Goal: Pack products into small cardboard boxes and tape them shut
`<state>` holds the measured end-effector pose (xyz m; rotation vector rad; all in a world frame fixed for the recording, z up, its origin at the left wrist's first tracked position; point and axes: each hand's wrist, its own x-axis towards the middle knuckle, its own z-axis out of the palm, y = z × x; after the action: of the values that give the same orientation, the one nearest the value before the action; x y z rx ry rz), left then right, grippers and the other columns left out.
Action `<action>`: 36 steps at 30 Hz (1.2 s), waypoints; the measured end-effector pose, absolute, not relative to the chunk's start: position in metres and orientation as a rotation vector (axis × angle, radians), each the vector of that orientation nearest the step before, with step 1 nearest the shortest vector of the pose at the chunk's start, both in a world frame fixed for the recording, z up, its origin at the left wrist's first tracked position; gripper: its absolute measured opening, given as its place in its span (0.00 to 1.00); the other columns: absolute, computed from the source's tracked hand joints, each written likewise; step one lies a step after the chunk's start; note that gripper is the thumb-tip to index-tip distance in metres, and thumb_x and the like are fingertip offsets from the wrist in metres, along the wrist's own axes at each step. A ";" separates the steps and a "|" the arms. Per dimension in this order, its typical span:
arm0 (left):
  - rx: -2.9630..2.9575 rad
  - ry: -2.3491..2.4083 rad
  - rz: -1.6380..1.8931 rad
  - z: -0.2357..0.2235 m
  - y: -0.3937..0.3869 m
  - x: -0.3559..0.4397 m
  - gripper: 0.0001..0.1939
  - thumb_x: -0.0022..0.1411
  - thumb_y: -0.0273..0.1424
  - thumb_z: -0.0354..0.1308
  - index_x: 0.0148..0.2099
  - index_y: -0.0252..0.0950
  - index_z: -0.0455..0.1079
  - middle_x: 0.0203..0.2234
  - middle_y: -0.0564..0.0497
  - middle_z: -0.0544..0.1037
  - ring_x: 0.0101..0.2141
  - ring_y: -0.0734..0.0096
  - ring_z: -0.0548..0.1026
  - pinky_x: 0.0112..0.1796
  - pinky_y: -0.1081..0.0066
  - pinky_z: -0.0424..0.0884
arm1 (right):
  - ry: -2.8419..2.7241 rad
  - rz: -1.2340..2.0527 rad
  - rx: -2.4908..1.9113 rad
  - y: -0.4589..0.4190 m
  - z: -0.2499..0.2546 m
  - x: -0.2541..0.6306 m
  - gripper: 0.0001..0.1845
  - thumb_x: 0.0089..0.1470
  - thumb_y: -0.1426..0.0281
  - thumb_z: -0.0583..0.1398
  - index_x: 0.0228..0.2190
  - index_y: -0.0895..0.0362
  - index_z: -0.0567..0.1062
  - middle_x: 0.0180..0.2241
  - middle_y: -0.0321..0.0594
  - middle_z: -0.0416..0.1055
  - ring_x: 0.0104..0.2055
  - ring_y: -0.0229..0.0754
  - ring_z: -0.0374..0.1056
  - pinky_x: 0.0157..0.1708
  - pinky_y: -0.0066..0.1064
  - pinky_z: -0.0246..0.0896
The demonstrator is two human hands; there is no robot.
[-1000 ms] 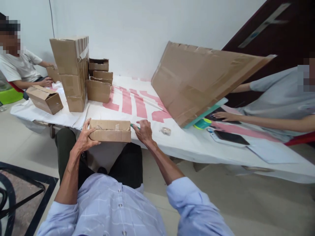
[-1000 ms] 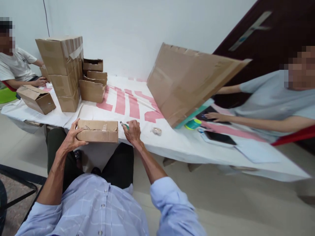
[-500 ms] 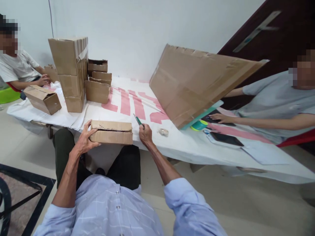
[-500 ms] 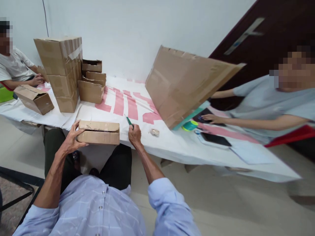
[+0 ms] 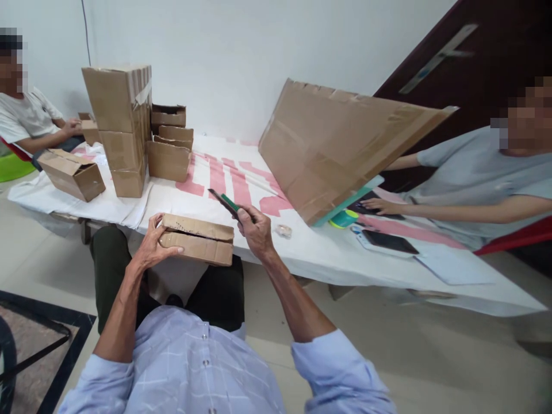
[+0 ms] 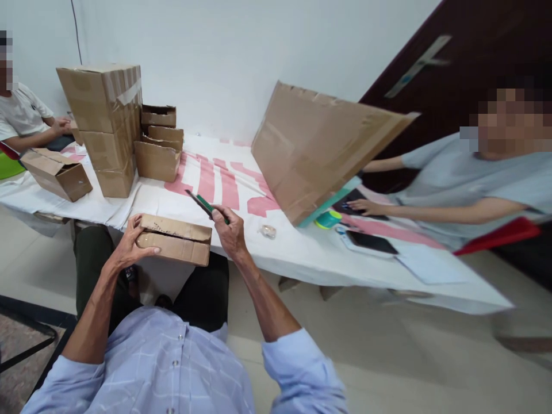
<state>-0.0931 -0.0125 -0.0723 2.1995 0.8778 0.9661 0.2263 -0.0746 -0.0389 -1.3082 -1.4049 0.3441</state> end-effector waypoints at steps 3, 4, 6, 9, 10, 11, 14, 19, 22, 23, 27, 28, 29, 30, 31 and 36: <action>2.197 0.906 0.971 -0.071 -0.012 -0.091 0.37 0.56 0.53 0.74 0.62 0.41 0.74 0.66 0.40 0.60 0.72 0.41 0.58 0.73 0.46 0.57 | -1.437 0.333 -1.287 -0.086 -0.025 0.217 0.20 0.63 0.52 0.61 0.40 0.55 0.82 0.33 0.39 0.80 0.35 0.44 0.75 0.38 0.35 0.72; 2.197 0.917 0.977 -0.070 -0.012 -0.090 0.36 0.57 0.53 0.74 0.62 0.42 0.74 0.65 0.41 0.60 0.72 0.42 0.58 0.74 0.46 0.57 | -1.478 0.335 -1.281 -0.089 -0.020 0.215 0.18 0.63 0.54 0.62 0.39 0.55 0.83 0.35 0.40 0.81 0.38 0.45 0.77 0.41 0.36 0.73; 2.191 0.943 0.995 -0.068 -0.010 -0.088 0.36 0.57 0.52 0.74 0.62 0.42 0.73 0.65 0.41 0.60 0.72 0.43 0.59 0.74 0.45 0.57 | -1.573 0.336 -1.267 -0.095 -0.010 0.212 0.14 0.62 0.57 0.63 0.38 0.54 0.84 0.37 0.41 0.83 0.40 0.47 0.78 0.44 0.38 0.73; 2.174 1.005 1.030 -0.066 -0.006 -0.087 0.36 0.56 0.48 0.75 0.62 0.42 0.72 0.64 0.42 0.60 0.71 0.45 0.60 0.74 0.46 0.57 | -1.712 0.321 -1.247 -0.098 0.002 0.209 0.13 0.62 0.60 0.63 0.38 0.54 0.85 0.37 0.41 0.84 0.40 0.46 0.79 0.44 0.38 0.73; 2.164 1.028 1.044 -0.065 -0.004 -0.087 0.36 0.56 0.47 0.76 0.62 0.42 0.72 0.63 0.43 0.59 0.70 0.45 0.60 0.74 0.46 0.57 | -1.752 0.310 -1.244 -0.097 0.005 0.209 0.13 0.63 0.60 0.63 0.38 0.54 0.85 0.36 0.41 0.84 0.39 0.46 0.78 0.43 0.37 0.73; 2.153 1.052 1.057 -0.065 -0.002 -0.088 0.36 0.55 0.46 0.76 0.62 0.42 0.72 0.63 0.43 0.59 0.70 0.45 0.61 0.74 0.46 0.57 | -1.788 0.297 -1.242 -0.095 0.009 0.208 0.13 0.63 0.61 0.63 0.38 0.54 0.85 0.36 0.41 0.84 0.38 0.46 0.78 0.42 0.37 0.73; 2.112 1.110 1.084 -0.061 0.004 -0.087 0.36 0.53 0.45 0.77 0.61 0.43 0.72 0.63 0.44 0.59 0.70 0.46 0.61 0.73 0.46 0.58 | -1.885 0.243 -1.230 -0.085 0.019 0.204 0.13 0.64 0.61 0.62 0.38 0.54 0.85 0.36 0.42 0.84 0.37 0.46 0.78 0.40 0.37 0.72; 2.072 1.112 1.117 -0.057 0.011 -0.080 0.35 0.51 0.44 0.78 0.59 0.43 0.73 0.59 0.44 0.61 0.67 0.47 0.63 0.72 0.46 0.59 | -2.059 0.137 -1.222 -0.065 0.034 0.190 0.13 0.66 0.63 0.61 0.38 0.54 0.85 0.37 0.44 0.84 0.39 0.46 0.78 0.42 0.36 0.70; 2.067 1.109 1.143 -0.056 0.013 -0.076 0.35 0.50 0.44 0.79 0.58 0.43 0.74 0.58 0.45 0.62 0.66 0.49 0.65 0.72 0.48 0.61 | -2.154 0.060 -1.283 -0.056 0.040 0.183 0.11 0.66 0.64 0.62 0.38 0.53 0.86 0.39 0.43 0.84 0.40 0.45 0.79 0.43 0.34 0.69; 2.066 1.108 1.149 -0.056 0.014 -0.075 0.35 0.50 0.44 0.79 0.58 0.43 0.74 0.58 0.45 0.62 0.66 0.49 0.65 0.72 0.49 0.62 | -2.178 0.029 -1.311 -0.054 0.041 0.181 0.11 0.66 0.64 0.63 0.38 0.53 0.86 0.40 0.42 0.84 0.41 0.45 0.78 0.42 0.33 0.69; 2.058 1.125 1.140 -0.059 0.015 -0.076 0.34 0.50 0.45 0.79 0.57 0.42 0.74 0.59 0.45 0.61 0.66 0.49 0.65 0.72 0.50 0.62 | -2.266 -0.099 -1.459 -0.053 0.046 0.182 0.11 0.66 0.65 0.63 0.37 0.53 0.86 0.39 0.42 0.84 0.41 0.45 0.78 0.38 0.31 0.65; 2.054 1.135 1.130 -0.060 0.016 -0.077 0.34 0.50 0.45 0.78 0.57 0.42 0.75 0.59 0.44 0.61 0.66 0.48 0.65 0.72 0.50 0.62 | -2.281 -0.136 -1.511 -0.054 0.047 0.184 0.11 0.67 0.65 0.63 0.36 0.53 0.86 0.38 0.42 0.84 0.40 0.45 0.77 0.36 0.31 0.64; 2.053 1.142 1.119 -0.061 0.016 -0.078 0.34 0.51 0.45 0.78 0.57 0.41 0.75 0.59 0.44 0.61 0.66 0.48 0.65 0.72 0.50 0.62 | -2.290 -0.173 -1.562 -0.056 0.047 0.187 0.11 0.67 0.64 0.63 0.36 0.53 0.86 0.37 0.42 0.84 0.39 0.45 0.77 0.35 0.31 0.63; 2.058 1.143 1.111 -0.062 0.016 -0.079 0.33 0.51 0.46 0.78 0.56 0.41 0.75 0.59 0.44 0.61 0.66 0.48 0.65 0.72 0.49 0.62 | -2.296 -0.210 -1.607 -0.057 0.048 0.190 0.12 0.67 0.63 0.63 0.35 0.53 0.86 0.36 0.42 0.83 0.38 0.45 0.76 0.33 0.32 0.61; 2.066 1.139 1.106 -0.063 0.016 -0.079 0.33 0.51 0.46 0.78 0.56 0.41 0.75 0.59 0.44 0.61 0.66 0.49 0.65 0.72 0.49 0.62 | -2.300 -0.243 -1.639 -0.059 0.048 0.193 0.12 0.67 0.62 0.64 0.35 0.53 0.86 0.36 0.43 0.83 0.37 0.45 0.76 0.32 0.32 0.60; 2.107 1.090 1.079 -0.066 0.016 -0.072 0.33 0.53 0.47 0.77 0.57 0.41 0.75 0.59 0.45 0.61 0.66 0.50 0.64 0.71 0.51 0.63 | -2.279 -0.290 -1.698 -0.069 0.046 0.207 0.13 0.67 0.60 0.65 0.34 0.52 0.86 0.36 0.42 0.83 0.38 0.45 0.76 0.32 0.33 0.59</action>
<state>-0.0720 0.0160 -0.0658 2.1074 1.0899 1.0795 0.2073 -0.0693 0.0456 -1.6983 -2.2790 -0.2895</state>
